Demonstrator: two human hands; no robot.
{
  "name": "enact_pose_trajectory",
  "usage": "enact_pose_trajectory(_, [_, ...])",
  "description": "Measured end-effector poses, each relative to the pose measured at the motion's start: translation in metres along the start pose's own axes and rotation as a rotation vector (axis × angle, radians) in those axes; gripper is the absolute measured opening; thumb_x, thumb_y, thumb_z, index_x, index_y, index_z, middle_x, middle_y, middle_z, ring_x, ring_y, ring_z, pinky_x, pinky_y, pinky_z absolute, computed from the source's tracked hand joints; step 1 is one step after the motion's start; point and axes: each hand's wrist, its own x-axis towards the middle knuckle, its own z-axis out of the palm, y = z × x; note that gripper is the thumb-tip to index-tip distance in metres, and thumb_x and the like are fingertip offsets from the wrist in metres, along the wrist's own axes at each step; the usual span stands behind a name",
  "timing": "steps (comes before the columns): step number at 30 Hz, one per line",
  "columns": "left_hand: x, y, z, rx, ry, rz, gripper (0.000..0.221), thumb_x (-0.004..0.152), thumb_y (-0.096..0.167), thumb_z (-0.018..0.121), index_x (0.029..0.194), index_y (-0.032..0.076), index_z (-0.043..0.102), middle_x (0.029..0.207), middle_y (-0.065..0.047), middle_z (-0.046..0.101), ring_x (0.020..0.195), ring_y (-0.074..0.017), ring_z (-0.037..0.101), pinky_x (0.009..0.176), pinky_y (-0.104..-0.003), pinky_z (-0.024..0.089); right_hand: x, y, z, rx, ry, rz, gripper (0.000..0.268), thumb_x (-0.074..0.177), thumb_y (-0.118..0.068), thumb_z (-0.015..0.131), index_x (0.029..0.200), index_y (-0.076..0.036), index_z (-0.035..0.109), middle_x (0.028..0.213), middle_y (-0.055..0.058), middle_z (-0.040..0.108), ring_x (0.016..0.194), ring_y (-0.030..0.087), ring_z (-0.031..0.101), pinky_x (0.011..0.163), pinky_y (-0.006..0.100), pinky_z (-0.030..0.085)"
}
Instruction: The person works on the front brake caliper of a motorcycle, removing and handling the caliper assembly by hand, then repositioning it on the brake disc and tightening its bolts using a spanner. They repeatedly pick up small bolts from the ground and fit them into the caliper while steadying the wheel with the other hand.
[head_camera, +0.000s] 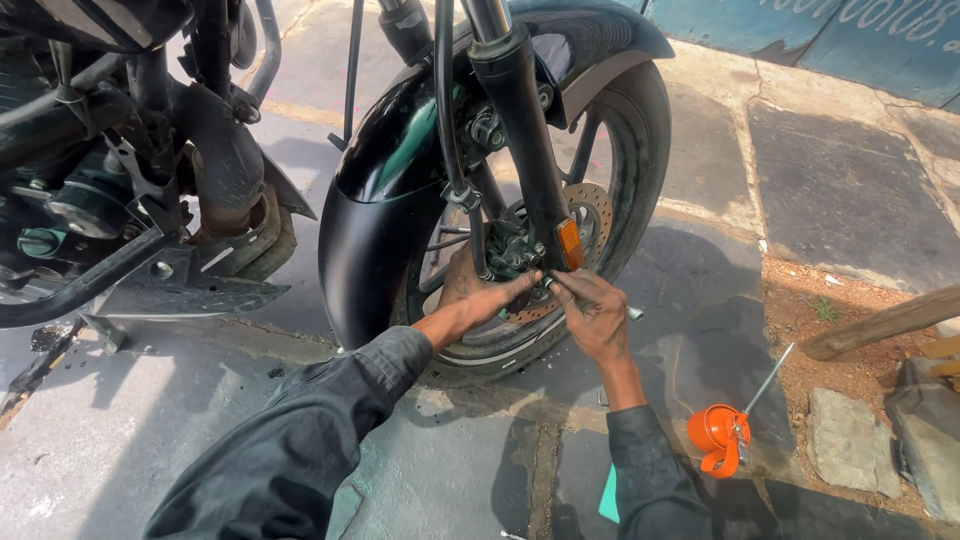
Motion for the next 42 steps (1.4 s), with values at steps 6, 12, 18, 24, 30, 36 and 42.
enact_pose_trajectory(6, [-0.001,0.009,-0.001,0.021,-0.003,-0.022,0.046,0.076,0.036,0.088,0.109,0.008,0.071,0.1,-0.005,0.079,0.092,-0.0153,0.077,0.083,-0.033,0.062,-0.029,0.006,0.062,0.862,0.469,0.681,0.014,0.095,-0.015,0.072,0.105,-0.006,0.074,0.078,0.004,0.068,0.059,0.012,0.06,0.047,0.028,0.046])
enact_pose_trajectory(12, [-0.003,0.023,-0.003,-0.044,0.001,-0.035,0.048,0.074,0.033,0.088,0.111,0.008,0.07,0.102,-0.006,0.079,0.093,-0.0153,0.077,0.083,-0.031,0.062,-0.034,0.013,0.036,0.403,0.413,0.302,0.019,0.098,-0.012,0.072,0.114,-0.003,0.075,0.092,0.006,0.072,0.072,0.012,0.063,0.058,0.026,0.049])
enact_pose_trajectory(18, [-0.001,0.006,-0.004,-0.011,-0.005,-0.043,0.05,0.075,0.035,0.089,0.111,0.006,0.07,0.104,-0.008,0.079,0.096,-0.0167,0.077,0.086,-0.032,0.061,0.005,-0.005,-0.005,-0.145,-0.022,0.02,0.019,0.092,-0.01,0.075,0.11,-0.002,0.078,0.097,0.009,0.075,0.075,0.012,0.069,0.062,0.025,0.055])
enact_pose_trajectory(24, [-0.003,0.006,0.0,0.0,0.016,-0.032,0.057,0.073,0.038,0.088,0.115,0.006,0.066,0.105,-0.008,0.077,0.097,-0.0175,0.076,0.087,-0.032,0.061,-0.025,0.009,0.044,0.436,0.289,0.446,0.015,0.094,-0.011,0.075,0.106,-0.004,0.078,0.081,0.005,0.072,0.06,0.015,0.063,0.049,0.028,0.047])
enact_pose_trajectory(30, [-0.004,0.003,0.003,-0.065,-0.012,-0.09,0.062,0.072,0.037,0.088,0.12,0.006,0.064,0.11,-0.01,0.076,0.1,-0.0185,0.075,0.088,-0.034,0.062,-0.041,0.01,0.05,0.91,0.627,0.653,0.014,0.096,-0.011,0.074,0.108,-0.005,0.077,0.079,0.005,0.069,0.06,0.014,0.06,0.046,0.027,0.044])
enact_pose_trajectory(36, [-0.012,0.001,0.01,-0.026,0.109,0.057,0.062,0.073,0.032,0.089,0.122,0.004,0.063,0.113,-0.013,0.076,0.104,-0.0222,0.076,0.093,-0.036,0.061,-0.008,-0.011,0.005,0.008,0.119,0.039,0.018,0.094,-0.005,0.074,0.112,0.0,0.077,0.098,0.009,0.074,0.083,0.013,0.067,0.068,0.026,0.054])
enact_pose_trajectory(42, [-0.013,-0.017,0.022,0.065,0.278,0.258,0.073,0.067,0.031,0.092,0.126,0.002,0.058,0.117,-0.016,0.067,0.107,-0.0278,0.07,0.094,-0.04,0.058,-0.017,0.018,0.031,0.228,0.178,0.308,0.016,0.093,-0.007,0.073,0.108,-0.003,0.077,0.095,0.006,0.077,0.08,0.011,0.071,0.069,0.028,0.059])
